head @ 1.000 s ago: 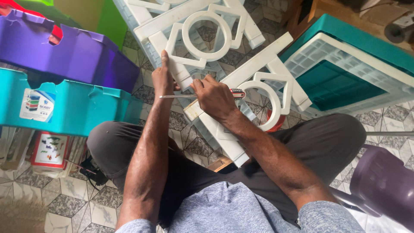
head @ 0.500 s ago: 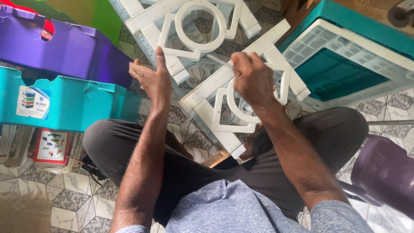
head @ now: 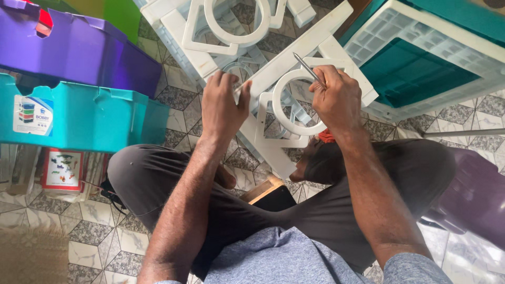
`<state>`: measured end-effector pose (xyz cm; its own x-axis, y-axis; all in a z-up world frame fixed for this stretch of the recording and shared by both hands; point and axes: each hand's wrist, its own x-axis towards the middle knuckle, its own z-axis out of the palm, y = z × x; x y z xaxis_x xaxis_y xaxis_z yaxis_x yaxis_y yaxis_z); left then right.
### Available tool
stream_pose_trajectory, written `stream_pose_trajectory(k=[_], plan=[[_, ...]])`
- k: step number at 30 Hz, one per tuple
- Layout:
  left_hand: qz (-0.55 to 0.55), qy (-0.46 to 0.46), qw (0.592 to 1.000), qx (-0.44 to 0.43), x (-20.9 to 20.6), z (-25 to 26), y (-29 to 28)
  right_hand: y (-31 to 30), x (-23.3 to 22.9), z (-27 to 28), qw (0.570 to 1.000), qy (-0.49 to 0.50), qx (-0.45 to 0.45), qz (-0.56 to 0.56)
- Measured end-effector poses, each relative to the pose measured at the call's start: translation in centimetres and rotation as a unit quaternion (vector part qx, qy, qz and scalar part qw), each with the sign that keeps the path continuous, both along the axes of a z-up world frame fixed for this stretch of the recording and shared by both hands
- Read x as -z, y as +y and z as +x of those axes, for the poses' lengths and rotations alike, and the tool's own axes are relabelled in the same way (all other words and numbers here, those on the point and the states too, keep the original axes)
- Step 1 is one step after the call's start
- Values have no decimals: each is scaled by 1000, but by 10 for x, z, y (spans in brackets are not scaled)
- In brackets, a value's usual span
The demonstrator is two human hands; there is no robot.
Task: The person sits on the floor and uses a screwdriver to remove screws from a white plastic chair. They detach the seat frame from the legs and set the separated parts aside on the tiled floor.
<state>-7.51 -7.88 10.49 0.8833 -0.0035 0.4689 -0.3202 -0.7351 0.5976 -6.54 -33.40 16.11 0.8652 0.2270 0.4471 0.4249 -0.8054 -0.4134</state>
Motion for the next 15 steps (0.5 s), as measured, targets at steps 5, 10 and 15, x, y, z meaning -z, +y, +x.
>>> stream_pose_trajectory(k=[5, 10, 15], plan=[[33, 86, 996, -11, 4, -12, -12, -5, 4, -20, 1000, 4, 10, 11], [38, 117, 992, -31, 6, -25, -20, -15, 7, -42, 999, -29, 4, 26], [55, 93, 994, -27, 8, -38, -23, -24, 13, -65, 997, -8, 2, 73]])
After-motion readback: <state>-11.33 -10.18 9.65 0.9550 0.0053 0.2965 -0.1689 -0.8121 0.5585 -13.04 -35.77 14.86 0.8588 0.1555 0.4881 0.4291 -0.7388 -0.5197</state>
